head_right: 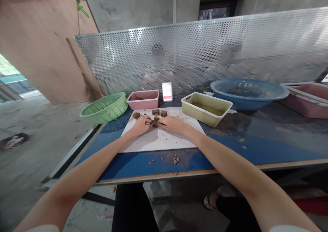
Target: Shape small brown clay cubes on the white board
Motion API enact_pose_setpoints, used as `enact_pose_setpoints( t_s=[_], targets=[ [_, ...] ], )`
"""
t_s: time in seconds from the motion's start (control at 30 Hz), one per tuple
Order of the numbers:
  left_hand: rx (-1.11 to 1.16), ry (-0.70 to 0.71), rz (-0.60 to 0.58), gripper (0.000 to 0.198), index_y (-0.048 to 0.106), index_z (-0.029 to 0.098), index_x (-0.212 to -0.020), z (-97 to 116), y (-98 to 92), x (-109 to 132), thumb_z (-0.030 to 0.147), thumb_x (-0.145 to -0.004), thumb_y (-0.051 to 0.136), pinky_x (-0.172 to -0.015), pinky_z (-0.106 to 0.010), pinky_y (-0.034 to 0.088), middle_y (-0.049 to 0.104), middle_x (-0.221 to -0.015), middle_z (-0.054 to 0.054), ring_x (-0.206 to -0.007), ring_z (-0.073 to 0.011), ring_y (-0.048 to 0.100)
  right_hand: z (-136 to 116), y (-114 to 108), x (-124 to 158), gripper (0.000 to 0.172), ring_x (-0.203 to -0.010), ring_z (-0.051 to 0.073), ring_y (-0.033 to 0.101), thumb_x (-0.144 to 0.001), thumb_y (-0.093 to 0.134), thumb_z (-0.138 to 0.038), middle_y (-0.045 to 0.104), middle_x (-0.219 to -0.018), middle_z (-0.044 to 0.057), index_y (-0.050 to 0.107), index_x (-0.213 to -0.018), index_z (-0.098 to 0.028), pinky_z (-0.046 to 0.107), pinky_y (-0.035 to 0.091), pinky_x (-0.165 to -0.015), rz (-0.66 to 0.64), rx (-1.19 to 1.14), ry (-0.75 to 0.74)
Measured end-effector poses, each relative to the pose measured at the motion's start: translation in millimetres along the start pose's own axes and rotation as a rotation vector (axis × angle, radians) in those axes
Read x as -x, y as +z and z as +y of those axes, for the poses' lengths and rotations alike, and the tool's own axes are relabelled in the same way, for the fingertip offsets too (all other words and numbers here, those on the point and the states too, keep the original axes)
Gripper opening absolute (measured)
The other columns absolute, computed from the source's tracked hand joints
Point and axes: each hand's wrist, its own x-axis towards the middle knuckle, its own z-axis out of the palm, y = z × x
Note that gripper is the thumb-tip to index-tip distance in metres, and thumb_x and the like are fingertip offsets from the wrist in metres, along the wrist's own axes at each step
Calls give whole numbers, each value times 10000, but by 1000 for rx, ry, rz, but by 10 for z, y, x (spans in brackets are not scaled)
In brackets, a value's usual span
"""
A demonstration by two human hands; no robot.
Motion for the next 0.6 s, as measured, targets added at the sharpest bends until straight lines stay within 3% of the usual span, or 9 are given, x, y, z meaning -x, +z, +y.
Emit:
enact_pose_setpoints(
  t_s=[0.1, 0.17, 0.27, 0.37, 0.47, 0.6],
  targets=[
    [2, -19, 21, 316, 833, 188, -756, -36, -3, -7, 76, -773, 538, -926, -434, 525, 751, -887, -99, -877, -266, 655, -6, -9, 12, 263, -768, 209, 590, -1079, 529, -310, 756, -916, 86, 742, -955, -218, 332, 292, -686, 21, 3, -9],
    [26, -41, 55, 309, 856, 187, -848, -62, -8, -8, 103, -776, 568, -954, -446, 532, 757, -929, -104, -927, -283, 670, -6, -19, 27, 261, -755, 210, 585, -1060, 541, -303, 748, -884, 85, 734, -906, -216, 339, 299, -694, 42, -5, -26],
    [153, -60, 105, 468, 822, 188, -1215, -86, -44, -8, 168, -781, 646, -998, -455, 541, 768, -1166, -124, -1088, -314, 685, 0, -46, 59, 261, -736, 210, 573, -1044, 543, -299, 728, -844, 75, 708, -860, -217, 346, 321, -696, 82, -36, -38],
    [364, -1, 46, 709, 622, 218, -1517, -80, -101, -5, 331, -830, 761, -1062, -463, 528, 684, -1452, -147, -1310, -336, 637, 9, -76, 87, 269, -717, 206, 563, -1045, 534, -299, 712, -816, 65, 674, -829, -221, 351, 339, -691, 142, -72, -29],
    [497, 81, -32, 832, 516, 248, -1594, -62, -128, -14, 465, -850, 817, -1137, -502, 489, 609, -1562, -165, -1414, -343, 591, 14, -90, 95, 276, -721, 208, 565, -1052, 527, -305, 716, -822, 67, 661, -825, -224, 356, 343, -688, 178, -78, -31],
    [554, 117, -64, 783, 563, 231, -1542, -58, -92, -67, 460, -847, 842, -1141, -516, 503, 549, -1613, -201, -1422, -354, 596, 8, -89, 83, 270, -708, 204, 552, -1051, 537, -303, 714, -823, 72, 658, -823, -221, 358, 327, -672, 151, -62, -27]
  ],
)
